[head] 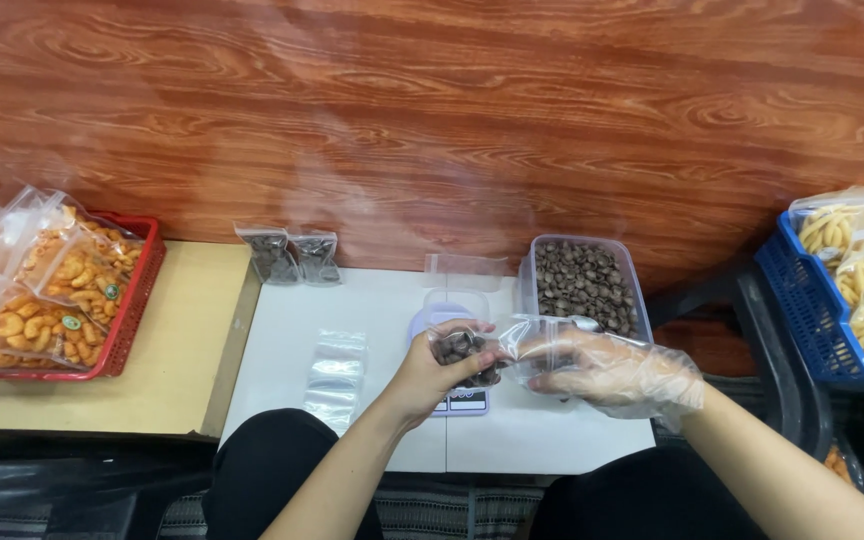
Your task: Packaging small food items into plastic bags and weighing them on a digital scale for portion control.
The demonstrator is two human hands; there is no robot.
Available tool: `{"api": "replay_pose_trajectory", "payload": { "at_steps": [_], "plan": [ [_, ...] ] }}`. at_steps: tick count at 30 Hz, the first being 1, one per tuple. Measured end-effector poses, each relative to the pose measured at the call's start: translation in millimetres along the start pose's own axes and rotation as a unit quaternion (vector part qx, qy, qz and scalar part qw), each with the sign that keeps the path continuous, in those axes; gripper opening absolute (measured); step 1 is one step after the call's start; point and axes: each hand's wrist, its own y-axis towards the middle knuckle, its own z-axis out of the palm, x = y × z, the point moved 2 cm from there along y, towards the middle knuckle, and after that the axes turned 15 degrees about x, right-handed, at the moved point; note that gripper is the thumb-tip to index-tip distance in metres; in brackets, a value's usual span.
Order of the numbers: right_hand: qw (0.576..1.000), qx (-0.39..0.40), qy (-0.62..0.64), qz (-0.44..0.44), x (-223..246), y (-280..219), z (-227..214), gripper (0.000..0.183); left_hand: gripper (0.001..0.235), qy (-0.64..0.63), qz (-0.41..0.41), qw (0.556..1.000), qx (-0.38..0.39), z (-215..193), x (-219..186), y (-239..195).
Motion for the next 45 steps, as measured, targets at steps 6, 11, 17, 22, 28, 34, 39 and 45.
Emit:
{"api": "replay_pose_trajectory", "payload": {
  "at_steps": [6, 11, 17, 22, 28, 34, 39, 45],
  "plan": [
    [1.000, -0.020, -0.020, -0.005, 60, -18, 0, 0.038, 0.033, -0.011, 0.001, 1.000, -0.008, -18, 6, 6],
    [1.000, -0.015, -0.012, 0.008, 40, -13, 6, 0.039, 0.038, -0.013, -0.002, 1.000, -0.014, -5, 3, 5],
    [0.999, -0.041, 0.008, 0.012, 50, -21, 9, 0.039, 0.038, -0.007, -0.007, 1.000, -0.016, -1, 0, 4],
    [0.977, -0.113, 0.181, -0.015, 18, -11, 11, 0.035, 0.035, -0.001, 0.000, 1.000, -0.010, -7, 12, 8],
    [0.948, -0.240, 0.026, -0.210, -18, -14, -17, 0.011, 0.043, 0.044, 0.008, 0.999, -0.004, 9, -8, 4],
    [0.931, -0.272, -0.085, -0.228, 5, -39, -24, 0.012, 0.046, 0.238, -0.042, 0.965, 0.100, 16, -26, 14],
    [0.895, -0.215, -0.267, -0.285, 25, -35, -10, 0.011, 0.066, 0.024, -0.081, 0.971, 0.223, 28, -4, 59],
    [0.826, -0.454, -0.080, -0.324, -36, -43, -42, 0.017, 0.056, 0.090, -0.042, 0.988, 0.118, 37, 3, 77]
  ]
}}
